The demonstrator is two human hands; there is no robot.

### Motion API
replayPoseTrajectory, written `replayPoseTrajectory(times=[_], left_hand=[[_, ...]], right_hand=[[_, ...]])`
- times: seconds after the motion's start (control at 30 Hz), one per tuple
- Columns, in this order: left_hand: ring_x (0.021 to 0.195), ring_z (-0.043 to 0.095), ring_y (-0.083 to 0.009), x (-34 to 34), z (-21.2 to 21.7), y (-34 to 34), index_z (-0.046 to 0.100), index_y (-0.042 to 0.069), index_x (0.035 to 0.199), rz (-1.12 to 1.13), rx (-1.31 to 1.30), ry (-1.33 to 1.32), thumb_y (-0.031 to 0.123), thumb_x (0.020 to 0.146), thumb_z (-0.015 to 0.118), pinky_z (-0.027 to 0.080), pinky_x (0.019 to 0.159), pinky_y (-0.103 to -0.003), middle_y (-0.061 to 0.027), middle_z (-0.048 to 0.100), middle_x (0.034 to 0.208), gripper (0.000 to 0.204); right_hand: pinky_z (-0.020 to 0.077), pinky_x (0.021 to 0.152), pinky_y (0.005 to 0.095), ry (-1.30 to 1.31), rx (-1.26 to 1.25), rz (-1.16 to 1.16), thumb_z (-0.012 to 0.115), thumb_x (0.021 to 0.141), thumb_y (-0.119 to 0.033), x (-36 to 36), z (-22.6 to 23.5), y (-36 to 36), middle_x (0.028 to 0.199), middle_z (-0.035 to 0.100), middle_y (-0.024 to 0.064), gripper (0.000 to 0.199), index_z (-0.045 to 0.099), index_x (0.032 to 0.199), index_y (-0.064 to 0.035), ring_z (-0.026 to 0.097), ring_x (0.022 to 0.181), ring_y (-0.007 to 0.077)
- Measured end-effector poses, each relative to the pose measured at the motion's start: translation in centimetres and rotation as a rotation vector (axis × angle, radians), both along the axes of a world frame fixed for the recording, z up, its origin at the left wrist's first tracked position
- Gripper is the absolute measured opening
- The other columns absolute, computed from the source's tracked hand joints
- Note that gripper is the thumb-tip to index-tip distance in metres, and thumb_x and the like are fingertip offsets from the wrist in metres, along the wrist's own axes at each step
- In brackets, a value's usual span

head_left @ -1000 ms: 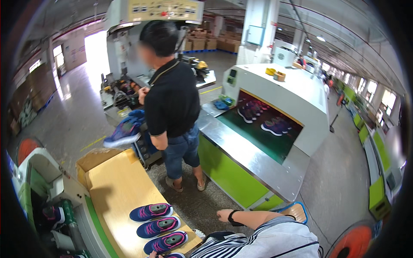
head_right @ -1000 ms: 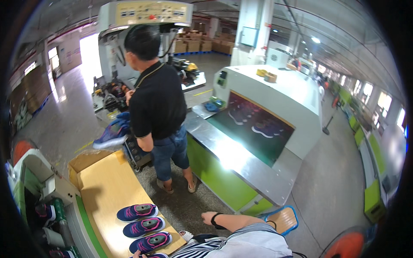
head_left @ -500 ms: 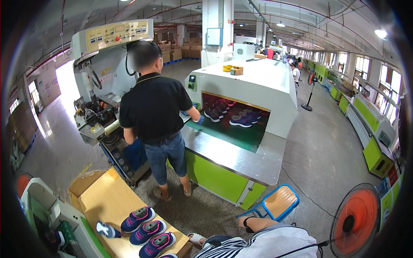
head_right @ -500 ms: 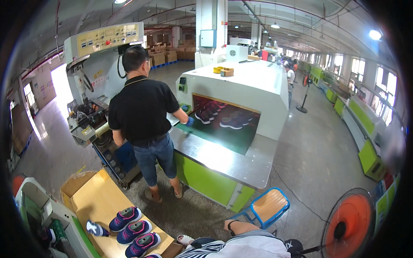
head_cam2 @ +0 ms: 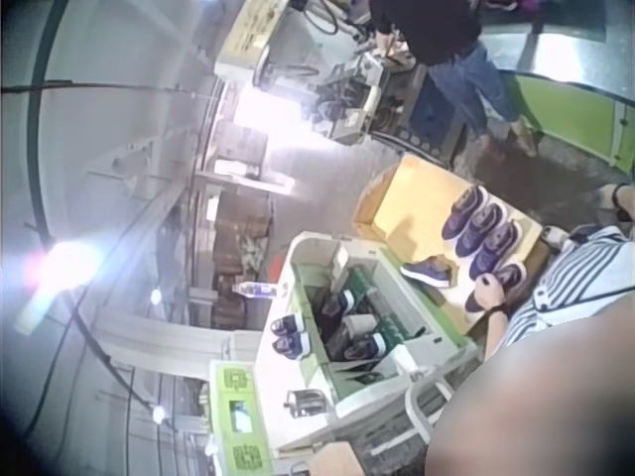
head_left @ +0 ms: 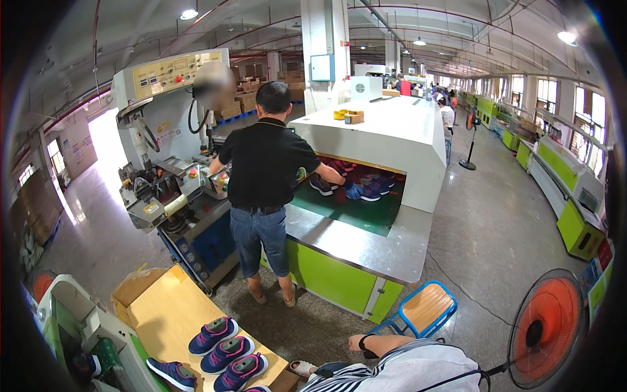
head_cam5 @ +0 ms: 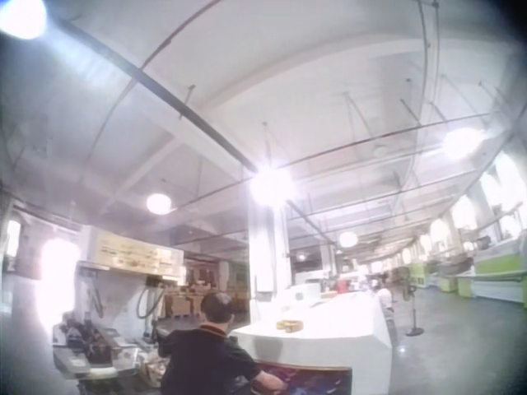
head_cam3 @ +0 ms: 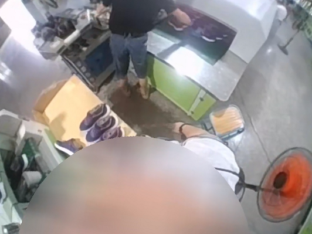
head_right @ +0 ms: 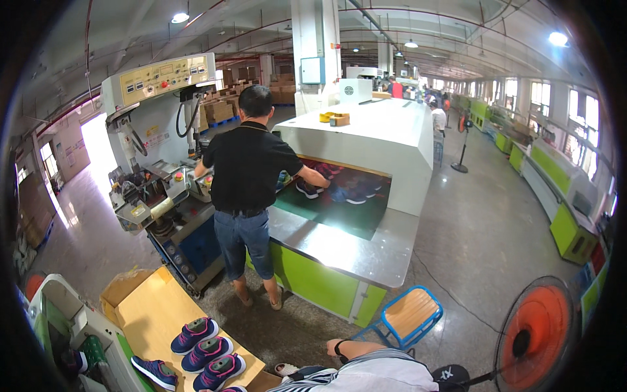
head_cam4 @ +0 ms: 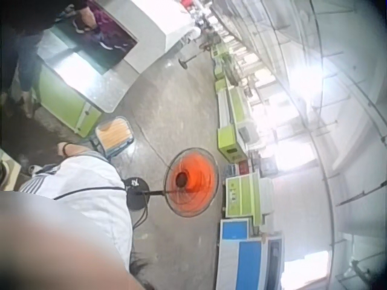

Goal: The person picks up shoes from a table, places them onto a conveyor belt, and removes shoes from a different machine to set them on the table. The person then inserts shoe lasts into the shoes and places them back onto the first conveyor belt.

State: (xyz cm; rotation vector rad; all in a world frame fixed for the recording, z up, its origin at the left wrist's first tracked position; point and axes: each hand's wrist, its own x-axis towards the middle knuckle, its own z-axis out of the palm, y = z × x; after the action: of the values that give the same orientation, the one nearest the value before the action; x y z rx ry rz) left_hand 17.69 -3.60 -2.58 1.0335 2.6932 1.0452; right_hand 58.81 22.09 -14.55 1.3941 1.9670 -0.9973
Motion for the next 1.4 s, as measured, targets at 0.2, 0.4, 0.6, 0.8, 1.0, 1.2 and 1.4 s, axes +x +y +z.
replayPoseTrajectory(times=[0.2, 0.4, 0.6, 0.8, 1.0, 1.2, 1.4], left_hand=[[0.082, 0.062, -0.0415, -0.3, -0.1, 0.1, 0.065, 0.003, 0.087, 0.002, 0.019, 0.009, 0.028, 0.090, 0.054, 0.047, 0.073, -0.048, -0.0225, 0.067, 0.090, 0.027], [0.077, 0.061, -0.0420, -0.2, -0.7, 0.0, 0.065, 0.004, 0.084, -0.011, 0.049, 0.063, 0.027, 0.090, 0.054, 0.047, 0.070, -0.049, -0.0221, 0.066, 0.085, 0.027], [0.078, 0.062, -0.0414, -0.4, -2.3, -1.6, 0.065, 0.005, 0.088, 0.059, 0.010, 0.067, 0.031, 0.092, 0.055, 0.049, 0.070, -0.048, -0.0177, 0.068, 0.089, 0.028], [0.075, 0.059, -0.0385, -0.9, -0.1, 1.6, 0.061, 0.006, 0.072, 0.046, 0.100, 0.050, 0.017, 0.082, 0.060, 0.044, 0.070, -0.048, -0.0170, 0.063, 0.076, 0.016], [0.080, 0.062, -0.0332, -1.4, 0.0, 0.8, 0.064, 0.005, 0.086, 0.089, 0.139, -0.051, 0.022, 0.081, 0.068, 0.046, 0.079, -0.043, -0.0115, 0.064, 0.076, 0.017], [0.097, 0.056, -0.0290, -10.9, -0.3, 1.0, 0.049, -0.003, 0.115, 0.617, 0.346, -0.213, 0.032, 0.076, 0.082, 0.047, 0.087, -0.039, -0.0178, 0.057, 0.106, 0.061], [0.116, 0.057, -0.0360, -20.9, -2.9, 4.9, 0.043, -0.001, 0.136, 0.794, 0.048, -0.322, 0.040, 0.065, 0.087, 0.046, 0.098, -0.040, -0.0241, 0.057, 0.127, 0.094]], right_hand=[[0.0497, 0.091, 0.0466, -0.089, 0.023, -0.002, 0.058, 0.084, -0.025, 2.1, -1.0, 0.6, 0.114, 0.067, 0.0235, 0.039, 0.069, 0.110, 0.0015, 0.063, 0.108, 0.0377], [0.0472, 0.087, 0.0491, -0.102, 0.030, 0.051, 0.054, 0.094, -0.032, 1.0, 0.2, 0.2, 0.109, 0.067, 0.0195, 0.036, 0.069, 0.103, -0.0003, 0.062, 0.103, 0.0356], [0.0500, 0.090, 0.0444, 0.036, 0.099, 0.099, 0.062, 0.088, -0.033, -1.9, -1.1, 1.0, 0.103, 0.070, 0.0175, 0.035, 0.069, 0.109, -0.0057, 0.065, 0.102, 0.0333], [0.0519, 0.086, 0.0392, 0.123, 0.161, 0.040, 0.070, 0.082, -0.035, -1.5, -3.5, 4.0, 0.102, 0.071, 0.0141, 0.039, 0.068, 0.110, -0.0087, 0.067, 0.099, 0.0290], [0.0518, 0.088, 0.0386, 0.305, 0.177, 0.108, 0.070, 0.084, -0.028, -10.4, 1.8, 7.9, 0.101, 0.070, 0.0167, 0.038, 0.066, 0.114, -0.0054, 0.067, 0.097, 0.0304], [0.0463, 0.097, 0.0386, 0.804, 0.351, 0.300, 0.072, 0.084, -0.018, -25.3, 9.6, 11.9, 0.120, 0.061, 0.0190, 0.040, 0.060, 0.119, -0.0007, 0.058, 0.111, 0.0334], [0.0418, 0.103, 0.0398, 1.046, 0.366, 0.515, 0.081, 0.076, -0.023, -41.1, 14.1, 12.3, 0.127, 0.058, 0.0206, 0.064, 0.054, 0.130, -0.0014, 0.053, 0.120, 0.0379]])
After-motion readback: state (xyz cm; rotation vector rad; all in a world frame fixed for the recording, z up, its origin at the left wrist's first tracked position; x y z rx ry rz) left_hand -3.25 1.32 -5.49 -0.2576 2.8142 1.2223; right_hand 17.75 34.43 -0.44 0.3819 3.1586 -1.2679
